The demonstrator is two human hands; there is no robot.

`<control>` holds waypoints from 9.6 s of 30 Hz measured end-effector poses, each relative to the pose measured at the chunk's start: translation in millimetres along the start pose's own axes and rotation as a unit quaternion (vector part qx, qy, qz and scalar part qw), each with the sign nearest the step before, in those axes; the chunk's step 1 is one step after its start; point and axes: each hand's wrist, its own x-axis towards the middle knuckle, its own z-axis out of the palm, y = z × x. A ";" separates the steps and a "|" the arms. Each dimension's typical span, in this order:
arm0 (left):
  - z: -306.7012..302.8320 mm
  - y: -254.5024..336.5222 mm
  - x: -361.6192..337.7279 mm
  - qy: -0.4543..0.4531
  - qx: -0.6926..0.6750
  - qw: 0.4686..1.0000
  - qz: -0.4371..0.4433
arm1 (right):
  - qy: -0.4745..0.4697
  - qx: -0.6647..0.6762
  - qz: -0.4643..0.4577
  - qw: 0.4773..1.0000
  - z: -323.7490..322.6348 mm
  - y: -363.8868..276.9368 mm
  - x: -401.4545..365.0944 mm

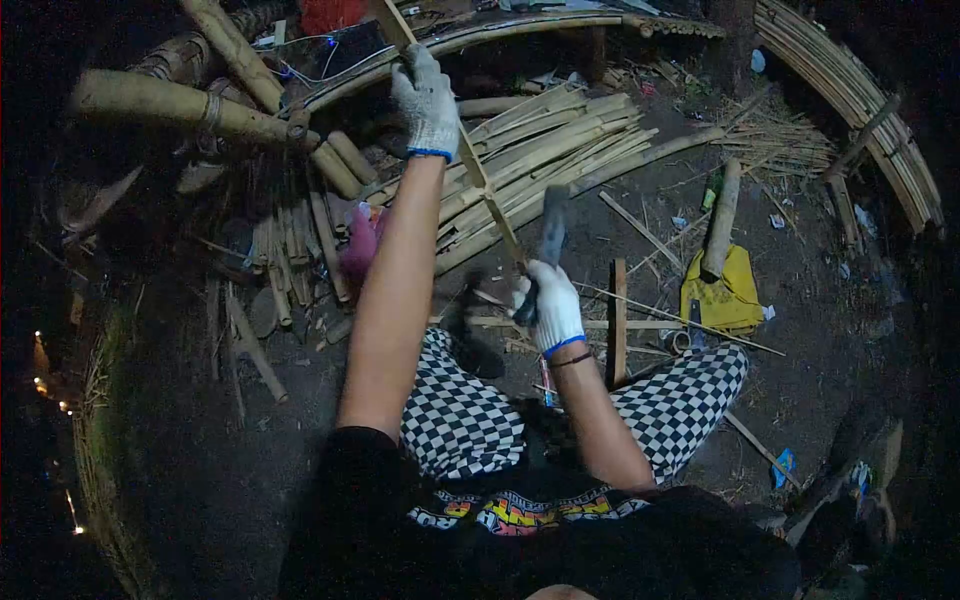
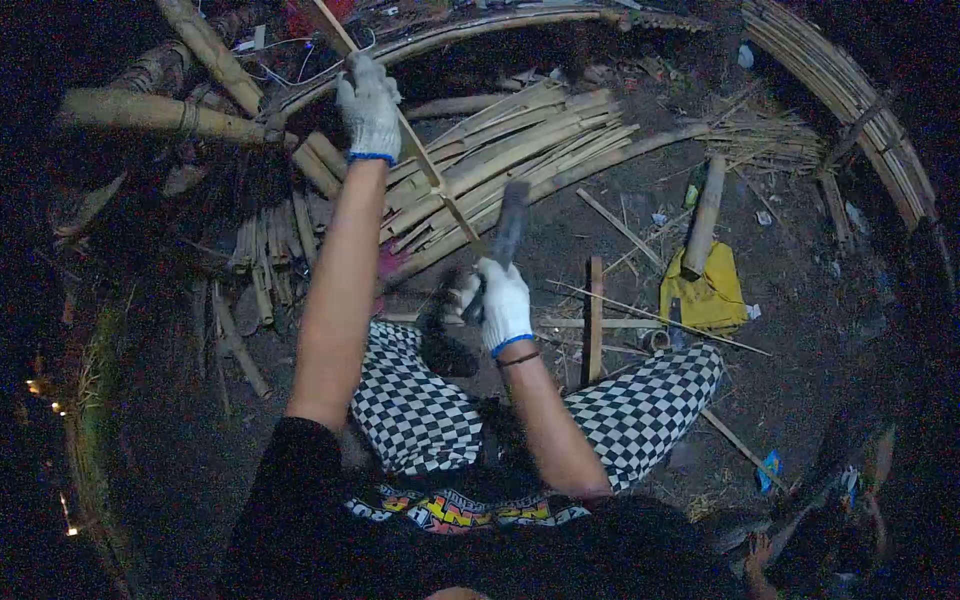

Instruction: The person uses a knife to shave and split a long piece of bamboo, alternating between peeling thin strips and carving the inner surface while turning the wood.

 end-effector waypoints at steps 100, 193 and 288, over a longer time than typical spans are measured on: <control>-17.7 -21.4 -50.4 -0.192 -0.415 0.853 -0.253 | 0.107 -0.496 -0.673 0.538 224.7 -147.1 -48.5; -15.3 -231.3 69.7 -0.248 0.684 0.620 0.294 | 0.026 -0.798 -0.035 0.601 -247.0 -114.7 119.8; -28.1 -46.3 -138.5 0.024 0.164 0.983 -0.081 | -0.089 -0.544 -0.655 0.516 197.0 -198.6 -64.3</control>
